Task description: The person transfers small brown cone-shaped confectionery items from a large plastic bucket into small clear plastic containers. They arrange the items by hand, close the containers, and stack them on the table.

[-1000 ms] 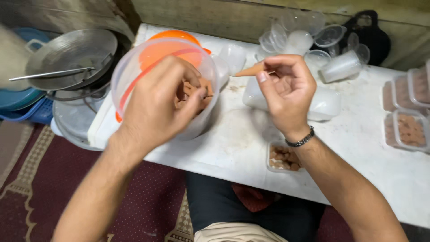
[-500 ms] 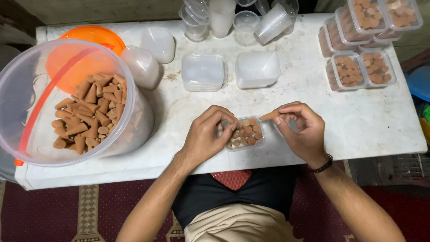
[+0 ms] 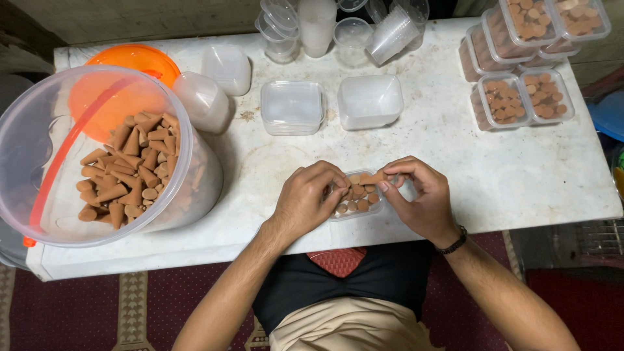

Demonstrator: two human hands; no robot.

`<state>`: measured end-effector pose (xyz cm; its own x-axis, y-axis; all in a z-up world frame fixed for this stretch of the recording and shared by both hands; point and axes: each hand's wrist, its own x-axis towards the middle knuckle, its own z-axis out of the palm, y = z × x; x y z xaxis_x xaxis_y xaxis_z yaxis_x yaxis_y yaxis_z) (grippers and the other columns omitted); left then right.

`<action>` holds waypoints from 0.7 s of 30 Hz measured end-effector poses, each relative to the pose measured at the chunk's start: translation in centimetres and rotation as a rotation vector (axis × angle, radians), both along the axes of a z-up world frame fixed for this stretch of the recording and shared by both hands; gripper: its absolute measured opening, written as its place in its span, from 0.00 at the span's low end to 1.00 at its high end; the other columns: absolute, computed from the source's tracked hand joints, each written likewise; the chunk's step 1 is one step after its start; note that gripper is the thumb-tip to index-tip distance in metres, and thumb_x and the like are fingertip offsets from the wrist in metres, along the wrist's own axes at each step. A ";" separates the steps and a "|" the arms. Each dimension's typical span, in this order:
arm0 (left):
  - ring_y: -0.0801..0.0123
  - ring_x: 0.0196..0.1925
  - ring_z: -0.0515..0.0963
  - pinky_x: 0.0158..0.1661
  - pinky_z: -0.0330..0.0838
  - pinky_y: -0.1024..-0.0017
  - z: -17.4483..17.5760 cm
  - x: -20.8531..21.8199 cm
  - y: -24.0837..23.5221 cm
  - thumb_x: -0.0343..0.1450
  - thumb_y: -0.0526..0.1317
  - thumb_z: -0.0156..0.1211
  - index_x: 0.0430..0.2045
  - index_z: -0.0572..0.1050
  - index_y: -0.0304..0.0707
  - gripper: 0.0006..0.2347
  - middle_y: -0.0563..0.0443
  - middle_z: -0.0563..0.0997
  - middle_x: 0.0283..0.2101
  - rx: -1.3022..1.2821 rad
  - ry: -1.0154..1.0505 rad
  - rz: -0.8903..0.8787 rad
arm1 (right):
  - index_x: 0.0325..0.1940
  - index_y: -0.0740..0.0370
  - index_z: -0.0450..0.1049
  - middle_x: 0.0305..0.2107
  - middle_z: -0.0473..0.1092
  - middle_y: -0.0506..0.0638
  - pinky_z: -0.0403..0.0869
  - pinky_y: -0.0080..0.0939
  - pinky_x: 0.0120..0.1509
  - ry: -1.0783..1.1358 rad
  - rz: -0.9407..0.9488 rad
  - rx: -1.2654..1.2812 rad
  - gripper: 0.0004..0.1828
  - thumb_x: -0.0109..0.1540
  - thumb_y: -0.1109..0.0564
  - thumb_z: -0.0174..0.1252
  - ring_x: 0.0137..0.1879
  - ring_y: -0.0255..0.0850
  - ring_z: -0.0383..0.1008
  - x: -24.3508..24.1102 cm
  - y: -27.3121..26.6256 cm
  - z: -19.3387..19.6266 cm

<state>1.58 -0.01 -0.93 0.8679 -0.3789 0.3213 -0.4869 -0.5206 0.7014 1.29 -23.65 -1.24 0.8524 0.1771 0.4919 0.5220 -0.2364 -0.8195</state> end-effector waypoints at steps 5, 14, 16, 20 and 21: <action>0.62 0.32 0.82 0.37 0.73 0.66 0.1 0.0 -0.1 0.68 0.34 0.66 0.28 0.78 0.42 0.02 0.53 0.83 0.38 0.027 0.008 0.004 | 0.42 0.71 0.75 0.32 0.76 0.56 0.75 0.35 0.40 0.004 -0.006 -0.006 0.09 0.59 0.70 0.65 0.37 0.41 0.76 -0.2 -0.3 -0.1; 0.62 0.36 0.82 0.40 0.70 0.68 -0.4 0.1 -0.2 0.68 0.35 0.66 0.27 0.80 0.41 0.01 0.53 0.83 0.38 0.163 0.048 -0.039 | 0.41 0.69 0.75 0.32 0.76 0.54 0.75 0.35 0.39 0.006 -0.006 -0.052 0.08 0.59 0.68 0.65 0.37 0.40 0.77 -0.4 -0.1 0.3; 0.62 0.35 0.82 0.40 0.70 0.68 -0.3 0.2 -0.1 0.68 0.35 0.66 0.26 0.80 0.41 0.01 0.53 0.83 0.38 0.200 0.061 -0.046 | 0.41 0.67 0.75 0.32 0.77 0.53 0.75 0.35 0.39 -0.005 -0.009 -0.075 0.08 0.59 0.67 0.66 0.36 0.40 0.77 -0.5 0.1 0.6; 0.61 0.38 0.82 0.40 0.67 0.68 0.1 0.2 0.0 0.68 0.35 0.66 0.26 0.81 0.42 0.01 0.53 0.83 0.38 0.247 0.050 -0.051 | 0.41 0.64 0.76 0.33 0.77 0.51 0.75 0.37 0.39 -0.043 0.025 -0.189 0.08 0.59 0.65 0.66 0.37 0.42 0.77 -0.5 0.5 1.6; 0.62 0.38 0.82 0.40 0.67 0.68 0.4 0.1 0.0 0.68 0.36 0.65 0.26 0.82 0.42 0.01 0.53 0.83 0.38 0.257 0.048 -0.054 | 0.40 0.63 0.76 0.33 0.78 0.50 0.75 0.38 0.38 -0.050 0.047 -0.239 0.08 0.58 0.65 0.66 0.37 0.43 0.77 -0.5 0.6 1.9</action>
<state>1.71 0.01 -0.53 0.8562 -0.4889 0.1672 -0.4881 -0.6590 0.5722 0.80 -23.08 0.67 0.8161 0.3328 0.4725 0.5756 -0.3951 -0.7160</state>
